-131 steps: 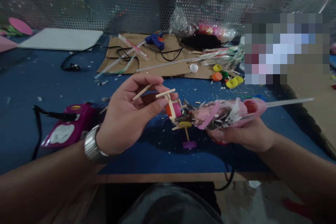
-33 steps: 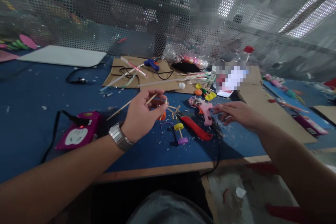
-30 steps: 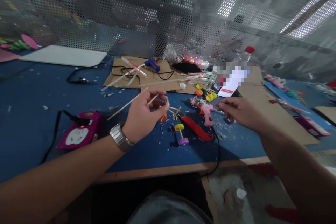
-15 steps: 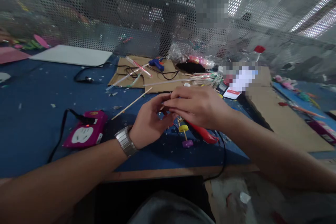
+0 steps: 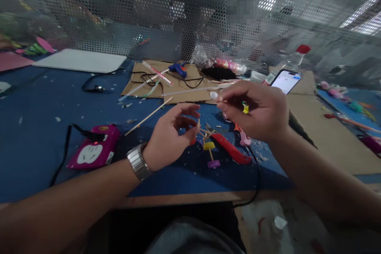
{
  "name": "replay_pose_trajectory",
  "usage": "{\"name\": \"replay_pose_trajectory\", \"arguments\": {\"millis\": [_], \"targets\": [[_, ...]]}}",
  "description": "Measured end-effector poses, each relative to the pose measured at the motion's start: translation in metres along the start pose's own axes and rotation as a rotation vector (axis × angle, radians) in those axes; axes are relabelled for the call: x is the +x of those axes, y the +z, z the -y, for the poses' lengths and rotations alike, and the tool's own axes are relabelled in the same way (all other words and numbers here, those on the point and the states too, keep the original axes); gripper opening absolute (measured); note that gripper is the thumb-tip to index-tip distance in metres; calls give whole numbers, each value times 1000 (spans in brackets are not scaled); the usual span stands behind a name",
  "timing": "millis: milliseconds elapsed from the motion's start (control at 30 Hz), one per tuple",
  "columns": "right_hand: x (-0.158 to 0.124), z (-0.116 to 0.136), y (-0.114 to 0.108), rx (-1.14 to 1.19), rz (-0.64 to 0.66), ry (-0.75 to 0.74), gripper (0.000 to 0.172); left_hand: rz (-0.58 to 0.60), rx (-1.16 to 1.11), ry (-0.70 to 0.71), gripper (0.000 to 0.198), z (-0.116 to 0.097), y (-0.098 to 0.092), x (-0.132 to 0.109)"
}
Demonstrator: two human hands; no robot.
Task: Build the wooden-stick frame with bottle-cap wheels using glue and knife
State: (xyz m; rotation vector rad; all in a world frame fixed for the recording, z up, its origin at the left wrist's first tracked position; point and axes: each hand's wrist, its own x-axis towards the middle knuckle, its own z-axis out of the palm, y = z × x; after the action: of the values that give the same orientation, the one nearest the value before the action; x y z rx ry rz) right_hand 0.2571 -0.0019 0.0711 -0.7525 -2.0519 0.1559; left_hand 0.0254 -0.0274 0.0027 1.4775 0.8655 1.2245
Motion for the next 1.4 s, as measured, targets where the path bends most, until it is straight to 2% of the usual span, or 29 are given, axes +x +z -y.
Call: {"name": "replay_pose_trajectory", "arguments": {"millis": [133, 200, 300, 500, 633, 867, 1000, 1267, 1400], "targets": [[-25, -18, -4, 77, -33, 168, 8, -26, 81, -9, 34, -1, -2, 0], [-36, -23, -1, 139, -58, 244, 16, -34, 89, -24, 32, -2, -3, 0], [-47, -25, 4, 184, -95, 282, 30, -45, 115, -40, 32, -4, -3, -1], [-54, -20, 4, 108, -1, 179, 11, -30, 165, -87, 29, -6, -5, -1], [-56, -17, 4, 99, 1, 98, 13, -41, 220, -76, 26, -8, -4, 1], [-56, -16, 5, 63, 40, 56, 11, -21, 270, -99, 20, -16, -1, -1], [-55, -13, 4, 34, 72, 12, 15, -29, 261, -129, 24, -17, 1, -2], [-55, -5, 3, 55, 122, 1, 21, 0, 276, -139, 21, -22, 6, -4], [-56, -4, 2, 75, 118, 12, 23, 17, 311, -117, 26, -21, 5, -8]]}}
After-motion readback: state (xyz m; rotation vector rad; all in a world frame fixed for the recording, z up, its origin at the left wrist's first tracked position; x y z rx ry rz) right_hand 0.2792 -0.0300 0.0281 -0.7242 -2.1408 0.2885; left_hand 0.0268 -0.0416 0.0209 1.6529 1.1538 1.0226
